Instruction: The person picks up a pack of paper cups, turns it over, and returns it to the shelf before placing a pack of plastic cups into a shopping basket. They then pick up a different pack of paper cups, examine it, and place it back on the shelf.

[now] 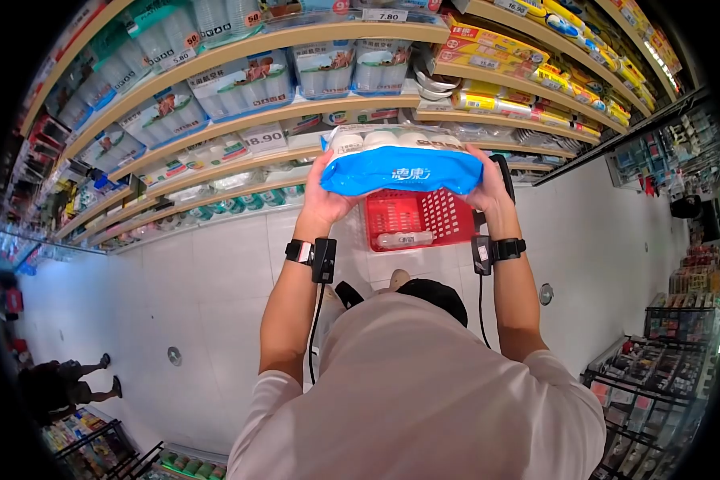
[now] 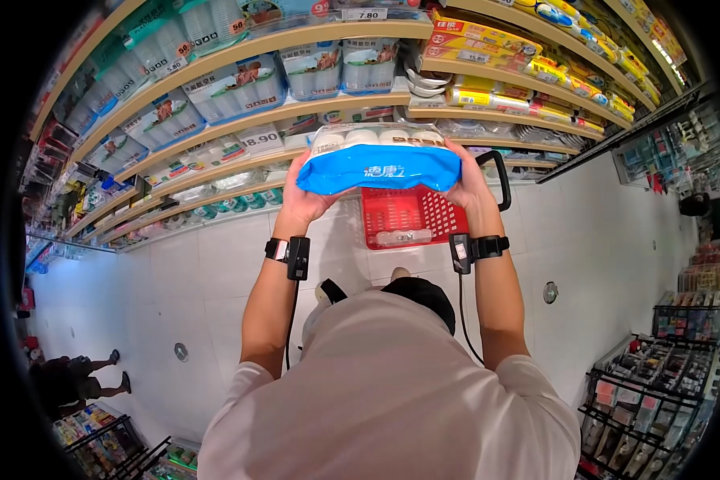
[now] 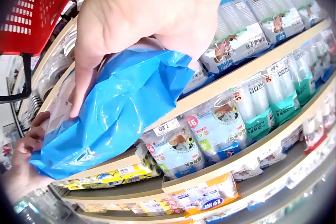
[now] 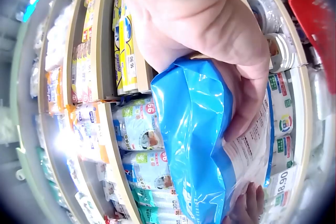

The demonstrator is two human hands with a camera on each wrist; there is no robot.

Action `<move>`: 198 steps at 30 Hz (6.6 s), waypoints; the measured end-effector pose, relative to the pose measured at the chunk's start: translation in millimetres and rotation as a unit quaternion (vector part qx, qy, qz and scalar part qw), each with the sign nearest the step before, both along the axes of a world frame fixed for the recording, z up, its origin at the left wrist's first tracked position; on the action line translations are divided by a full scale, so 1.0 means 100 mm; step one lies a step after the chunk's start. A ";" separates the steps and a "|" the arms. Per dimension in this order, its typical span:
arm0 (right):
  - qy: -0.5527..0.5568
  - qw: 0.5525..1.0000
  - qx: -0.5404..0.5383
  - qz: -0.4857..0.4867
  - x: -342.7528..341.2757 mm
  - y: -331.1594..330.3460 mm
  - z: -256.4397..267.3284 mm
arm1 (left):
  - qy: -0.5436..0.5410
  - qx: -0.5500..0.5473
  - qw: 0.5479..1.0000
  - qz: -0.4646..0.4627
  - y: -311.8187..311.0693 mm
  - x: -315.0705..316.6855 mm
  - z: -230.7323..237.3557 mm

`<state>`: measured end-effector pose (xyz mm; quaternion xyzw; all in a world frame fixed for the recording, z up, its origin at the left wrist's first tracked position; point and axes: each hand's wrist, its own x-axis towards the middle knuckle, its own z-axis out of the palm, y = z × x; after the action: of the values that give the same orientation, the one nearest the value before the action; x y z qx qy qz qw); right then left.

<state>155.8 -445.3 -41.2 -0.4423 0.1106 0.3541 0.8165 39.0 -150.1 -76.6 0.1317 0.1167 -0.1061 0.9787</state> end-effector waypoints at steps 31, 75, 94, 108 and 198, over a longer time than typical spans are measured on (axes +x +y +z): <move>-0.197 0.978 0.032 -0.055 -0.34 0.01 0.12 | -0.175 0.779 0.566 0.207 -0.80 -0.23 0.64; -0.156 0.960 0.168 -0.161 0.39 -2.42 0.13 | -0.145 0.383 0.911 -0.038 -1.75 0.70 0.18; -0.200 0.976 -0.063 0.057 0.36 -2.09 0.50 | 0.012 0.443 0.895 -0.053 -1.60 0.74 0.86; -0.265 0.963 -0.056 0.010 0.36 -2.20 0.56 | -0.073 0.446 0.892 -0.007 -1.74 0.52 0.70; -0.415 0.894 -0.072 0.155 -1.12 3.37 -0.16 | -0.130 0.509 0.846 0.087 3.71 -1.94 0.44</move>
<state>43.9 -107.8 -57.0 -0.6184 -0.2830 0.2515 0.6887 -155.4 220.9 -32.7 0.6136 0.0375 0.0721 0.7854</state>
